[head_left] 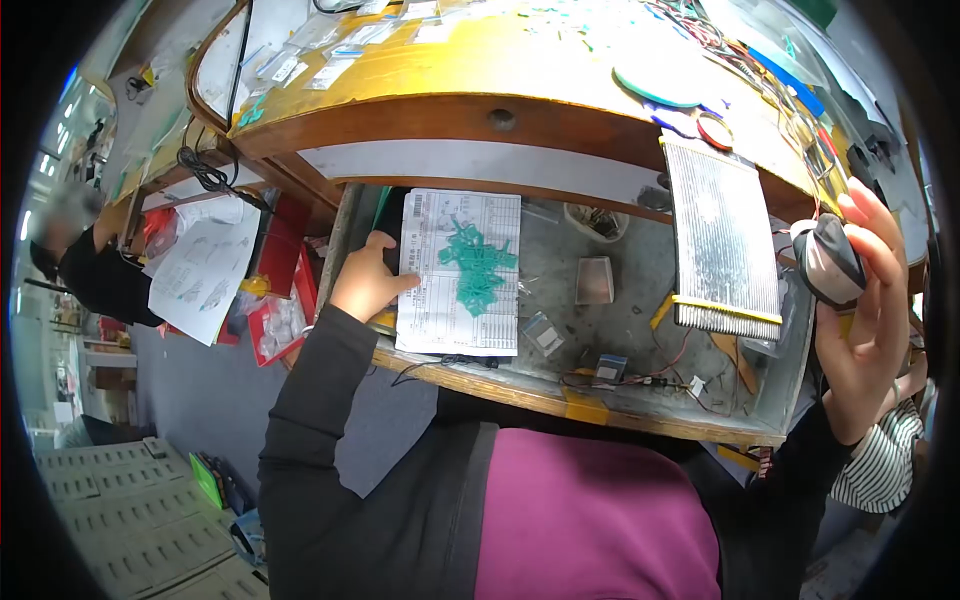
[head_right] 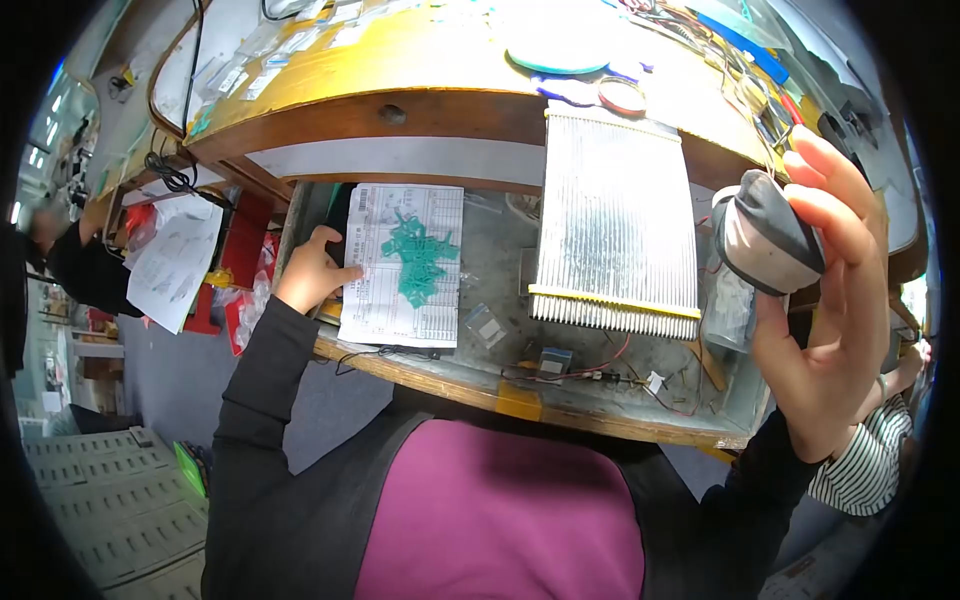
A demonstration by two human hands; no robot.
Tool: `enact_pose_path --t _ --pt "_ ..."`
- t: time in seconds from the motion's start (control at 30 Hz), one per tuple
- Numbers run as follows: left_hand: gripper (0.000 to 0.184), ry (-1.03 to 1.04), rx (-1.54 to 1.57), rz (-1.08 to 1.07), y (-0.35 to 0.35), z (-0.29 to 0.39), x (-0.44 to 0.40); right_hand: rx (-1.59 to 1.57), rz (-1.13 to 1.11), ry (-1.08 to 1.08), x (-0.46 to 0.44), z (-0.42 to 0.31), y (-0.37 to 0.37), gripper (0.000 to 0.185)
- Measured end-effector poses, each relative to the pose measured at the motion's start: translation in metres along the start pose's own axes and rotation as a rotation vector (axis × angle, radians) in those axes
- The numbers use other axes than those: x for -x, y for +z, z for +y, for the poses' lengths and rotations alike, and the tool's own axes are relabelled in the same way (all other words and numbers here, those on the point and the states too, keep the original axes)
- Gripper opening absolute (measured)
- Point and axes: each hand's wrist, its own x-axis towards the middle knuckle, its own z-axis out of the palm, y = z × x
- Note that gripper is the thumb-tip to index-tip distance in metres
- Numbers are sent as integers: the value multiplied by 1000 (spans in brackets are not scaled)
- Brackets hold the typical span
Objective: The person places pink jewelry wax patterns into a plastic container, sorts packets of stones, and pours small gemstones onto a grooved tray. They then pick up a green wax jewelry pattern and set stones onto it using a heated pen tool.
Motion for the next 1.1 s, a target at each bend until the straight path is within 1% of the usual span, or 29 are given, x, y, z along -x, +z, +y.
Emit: enact_pose_path --t 0.03,0.13,0.23,0.33,0.43,0.53,0.63,0.73,0.77,0.87,0.93,1.03,1.1 --pt "43 -32 58 -4 0 -1 1 -5 -11 7 0 1 0 50" --pt "38 25 110 -60 5 -14 -2 -18 -27 32 -1 4 3 50" --pt "30 -38 374 -217 7 -28 -11 -48 -12 43 -2 6 6 50" --pt "21 -199 626 -244 6 -22 -10 -78 0 64 0 8 7 50" --pt "18 -184 698 -310 1 -30 -14 -84 10 61 2 9 6 52" --pt "23 -182 777 -344 -2 -30 -16 -87 39 48 3 11 7 57" --pt "29 -165 752 -443 -11 -32 -16 -107 49 63 2 10 6 58" --pt "31 -122 718 -564 -26 -33 -10 -142 55 42 2 8 6 57" --pt "31 -71 680 -572 -29 -39 -9 -136 46 39 1 7 6 57" --pt "29 -51 768 -600 -41 -33 15 -130 35 27 -1 5 8 57" --pt "25 -46 691 -588 -51 -27 34 -134 49 20 -1 5 10 56" --pt "22 -18 648 -564 -70 -11 69 -173 2 26 0 5 9 43" --pt "21 35 656 -547 -89 3 87 -236 -14 47 -1 3 14 42"
